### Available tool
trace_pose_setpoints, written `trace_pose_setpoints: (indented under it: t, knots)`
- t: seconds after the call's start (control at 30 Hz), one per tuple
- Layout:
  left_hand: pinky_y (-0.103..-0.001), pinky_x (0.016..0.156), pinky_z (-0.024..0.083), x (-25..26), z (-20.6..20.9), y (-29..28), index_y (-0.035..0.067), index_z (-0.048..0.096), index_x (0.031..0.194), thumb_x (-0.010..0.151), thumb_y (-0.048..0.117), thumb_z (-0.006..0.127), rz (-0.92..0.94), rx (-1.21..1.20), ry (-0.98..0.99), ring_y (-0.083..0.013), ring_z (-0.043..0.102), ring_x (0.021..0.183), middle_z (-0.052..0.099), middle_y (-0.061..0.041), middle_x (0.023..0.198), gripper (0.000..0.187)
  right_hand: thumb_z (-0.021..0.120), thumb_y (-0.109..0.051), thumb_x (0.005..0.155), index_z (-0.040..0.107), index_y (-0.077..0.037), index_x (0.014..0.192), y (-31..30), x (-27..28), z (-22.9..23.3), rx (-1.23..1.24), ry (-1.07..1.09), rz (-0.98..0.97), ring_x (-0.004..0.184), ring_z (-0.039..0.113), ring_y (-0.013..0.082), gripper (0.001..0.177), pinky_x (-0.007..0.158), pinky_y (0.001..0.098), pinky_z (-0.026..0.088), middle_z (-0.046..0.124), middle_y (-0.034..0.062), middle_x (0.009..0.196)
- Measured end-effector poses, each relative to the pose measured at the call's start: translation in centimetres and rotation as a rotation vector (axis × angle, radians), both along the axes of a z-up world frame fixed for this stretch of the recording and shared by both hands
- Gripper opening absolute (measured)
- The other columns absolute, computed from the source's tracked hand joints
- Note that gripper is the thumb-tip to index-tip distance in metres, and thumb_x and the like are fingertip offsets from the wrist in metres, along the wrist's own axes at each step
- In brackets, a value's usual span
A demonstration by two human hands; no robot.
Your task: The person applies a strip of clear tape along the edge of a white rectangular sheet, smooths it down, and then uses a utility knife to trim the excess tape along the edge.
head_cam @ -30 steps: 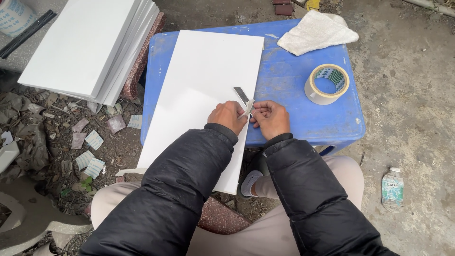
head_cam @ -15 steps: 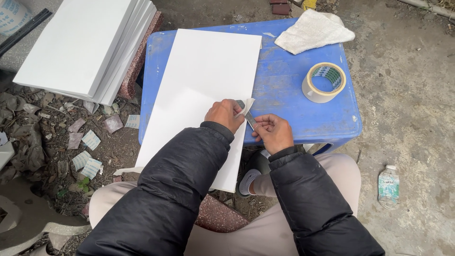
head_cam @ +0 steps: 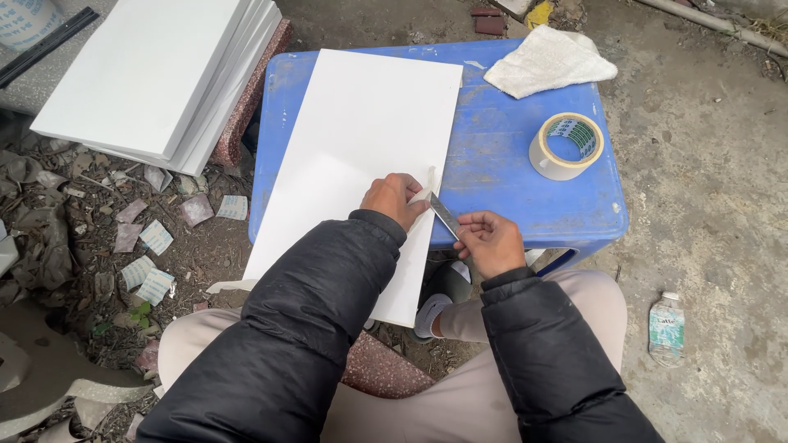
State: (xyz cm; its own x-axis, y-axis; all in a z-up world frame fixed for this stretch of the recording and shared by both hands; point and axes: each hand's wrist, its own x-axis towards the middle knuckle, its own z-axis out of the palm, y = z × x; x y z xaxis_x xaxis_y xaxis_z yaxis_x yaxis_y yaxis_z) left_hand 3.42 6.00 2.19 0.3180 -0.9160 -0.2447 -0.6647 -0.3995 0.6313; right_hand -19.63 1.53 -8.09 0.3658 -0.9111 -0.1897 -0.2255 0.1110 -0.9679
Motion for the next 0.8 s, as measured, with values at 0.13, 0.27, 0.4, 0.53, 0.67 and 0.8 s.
trace_pose_setpoints:
  t: [0.13, 0.27, 0.4, 0.53, 0.67, 0.8]
  knots:
    - [-0.05, 0.101, 0.07, 0.6, -1.0, 0.2, 0.005, 0.086, 0.132, 0.103, 0.019, 0.087, 0.008, -0.001, -0.002, -0.0368, 0.088, 0.118, 0.09, -0.018, 0.117, 0.032, 0.077, 0.007, 0.101, 0.08, 0.015, 0.127, -0.4, -1.2, 0.5, 0.028, -0.026, 0.005, 0.079, 0.085, 0.0259, 0.027, 0.064, 0.0371, 0.072, 0.084, 0.0323, 0.107]
    - [-0.048, 0.095, 0.07, 0.1, -0.8, 0.1, 0.007, 0.086, 0.123, 0.101, 0.022, 0.087, 0.023, -0.047, 0.029, -0.0348, 0.088, 0.111, 0.089, -0.016, 0.109, 0.026, 0.073, 0.011, 0.101, 0.079, 0.017, 0.127, -0.2, -2.0, 0.4, -0.023, -0.052, -0.025, 0.076, 0.085, 0.0259, 0.028, 0.062, 0.0354, 0.073, 0.083, 0.0334, 0.102]
    - [-0.05, 0.099, 0.07, -0.5, -1.0, -1.0, 0.003, 0.085, 0.127, 0.101, 0.025, 0.089, 0.002, -0.044, 0.006, -0.0378, 0.088, 0.116, 0.089, -0.02, 0.115, 0.034, 0.074, 0.009, 0.104, 0.079, 0.016, 0.13, -0.7, -1.4, -0.7, -0.057, -0.071, -0.044, 0.08, 0.087, 0.0274, 0.027, 0.064, 0.036, 0.075, 0.083, 0.0327, 0.103]
    - [-0.047, 0.093, 0.071, 0.3, -3.4, -1.8, 0.008, 0.087, 0.119, 0.102, 0.021, 0.086, 0.01, -0.071, -0.03, -0.035, 0.089, 0.109, 0.089, -0.016, 0.107, 0.022, 0.073, 0.008, 0.107, 0.077, 0.018, 0.133, -0.7, -0.1, 0.9, -0.055, -0.104, -0.05, 0.085, 0.087, 0.0287, 0.028, 0.069, 0.0385, 0.076, 0.082, 0.0347, 0.107]
    - [-0.048, 0.097, 0.068, 0.4, -3.6, -1.5, 0.009, 0.086, 0.122, 0.104, 0.022, 0.084, 0.022, -0.072, 0.005, -0.035, 0.087, 0.113, 0.087, -0.014, 0.11, 0.022, 0.078, 0.006, 0.107, 0.079, 0.014, 0.133, -1.2, 2.2, 2.2, -0.078, -0.076, -0.015, 0.082, 0.086, 0.0264, 0.028, 0.071, 0.0407, 0.074, 0.084, 0.0311, 0.11]
    - [-0.046, 0.1, 0.068, 0.6, -3.9, -1.7, 0.012, 0.087, 0.122, 0.103, 0.022, 0.087, 0.007, -0.102, -0.021, -0.0332, 0.085, 0.116, 0.084, -0.013, 0.114, 0.021, 0.08, 0.003, 0.108, 0.079, 0.011, 0.131, -2.1, 4.4, 1.7, -0.1, -0.043, 0.008, 0.079, 0.086, 0.0227, 0.024, 0.068, 0.0378, 0.072, 0.085, 0.0263, 0.107]
